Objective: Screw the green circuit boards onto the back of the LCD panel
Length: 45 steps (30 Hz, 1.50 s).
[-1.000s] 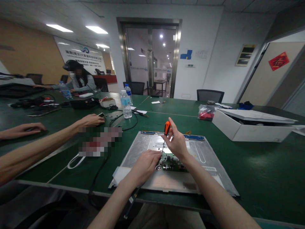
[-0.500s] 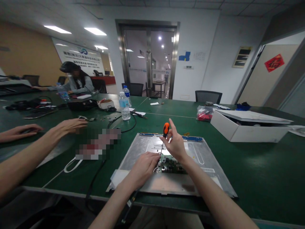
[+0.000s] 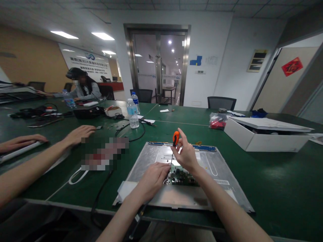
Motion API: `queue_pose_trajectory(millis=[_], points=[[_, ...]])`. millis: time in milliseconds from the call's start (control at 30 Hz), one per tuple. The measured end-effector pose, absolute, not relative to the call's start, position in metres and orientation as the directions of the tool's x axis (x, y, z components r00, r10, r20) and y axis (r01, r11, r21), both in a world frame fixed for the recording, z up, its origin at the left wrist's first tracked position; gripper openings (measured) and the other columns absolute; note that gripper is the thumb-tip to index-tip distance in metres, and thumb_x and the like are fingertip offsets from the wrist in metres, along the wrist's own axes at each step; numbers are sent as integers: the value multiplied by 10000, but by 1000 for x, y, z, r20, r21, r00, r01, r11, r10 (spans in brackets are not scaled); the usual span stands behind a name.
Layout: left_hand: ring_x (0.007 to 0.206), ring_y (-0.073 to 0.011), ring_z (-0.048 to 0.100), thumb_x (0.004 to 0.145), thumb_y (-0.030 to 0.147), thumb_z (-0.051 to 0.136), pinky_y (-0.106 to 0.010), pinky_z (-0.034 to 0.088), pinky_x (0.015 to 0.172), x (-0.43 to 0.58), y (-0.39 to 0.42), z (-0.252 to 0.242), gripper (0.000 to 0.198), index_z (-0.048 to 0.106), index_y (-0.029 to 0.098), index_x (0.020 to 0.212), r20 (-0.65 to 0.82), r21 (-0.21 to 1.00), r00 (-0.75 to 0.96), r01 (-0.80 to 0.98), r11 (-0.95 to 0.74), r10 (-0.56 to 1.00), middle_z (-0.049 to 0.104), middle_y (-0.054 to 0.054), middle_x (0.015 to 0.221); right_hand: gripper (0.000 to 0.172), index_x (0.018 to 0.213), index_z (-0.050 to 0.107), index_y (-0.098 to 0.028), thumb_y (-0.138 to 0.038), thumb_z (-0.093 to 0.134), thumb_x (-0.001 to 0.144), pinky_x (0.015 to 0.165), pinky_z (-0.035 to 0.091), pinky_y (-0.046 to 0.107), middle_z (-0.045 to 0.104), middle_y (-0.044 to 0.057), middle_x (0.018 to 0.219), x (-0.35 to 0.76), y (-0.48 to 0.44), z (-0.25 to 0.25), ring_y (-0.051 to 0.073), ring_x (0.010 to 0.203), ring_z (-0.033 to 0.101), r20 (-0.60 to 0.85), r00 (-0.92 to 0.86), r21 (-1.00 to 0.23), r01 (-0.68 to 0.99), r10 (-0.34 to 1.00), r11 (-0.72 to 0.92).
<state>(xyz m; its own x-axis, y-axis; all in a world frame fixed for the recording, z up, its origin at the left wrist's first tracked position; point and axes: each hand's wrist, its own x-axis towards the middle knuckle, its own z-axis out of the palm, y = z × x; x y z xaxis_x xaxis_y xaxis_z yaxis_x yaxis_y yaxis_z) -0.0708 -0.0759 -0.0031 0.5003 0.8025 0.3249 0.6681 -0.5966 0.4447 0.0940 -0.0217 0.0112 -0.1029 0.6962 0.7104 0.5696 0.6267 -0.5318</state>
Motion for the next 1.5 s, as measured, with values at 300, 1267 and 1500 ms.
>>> queue_pose_trajectory(millis=[300,1267,1500], points=[[1010,-211,614,976,296,252,-346,442,917,-73,-74,-8,443,678,188,1037,326,435,504,671,-600,800,695,-59,1099,621,1356,369,-194,-336,604,798,570,413,233,551,-52,664,94,-22,13,124,550,542,719,-87,-528,578,690,622],[1028,-208,604,981,302,251,-351,442,921,-73,-72,-12,449,677,184,1061,330,446,502,663,-601,799,688,-70,1120,672,1412,328,-182,-290,593,805,560,416,224,568,-53,643,94,-23,13,121,527,534,719,-112,-509,586,686,630],[1008,-209,614,985,321,242,-345,450,912,-73,-73,-10,456,676,199,1050,339,443,508,657,-610,792,694,-63,1100,647,1403,290,-166,-238,528,806,504,396,212,576,-47,652,93,-25,11,119,497,533,697,-110,-541,568,708,621]])
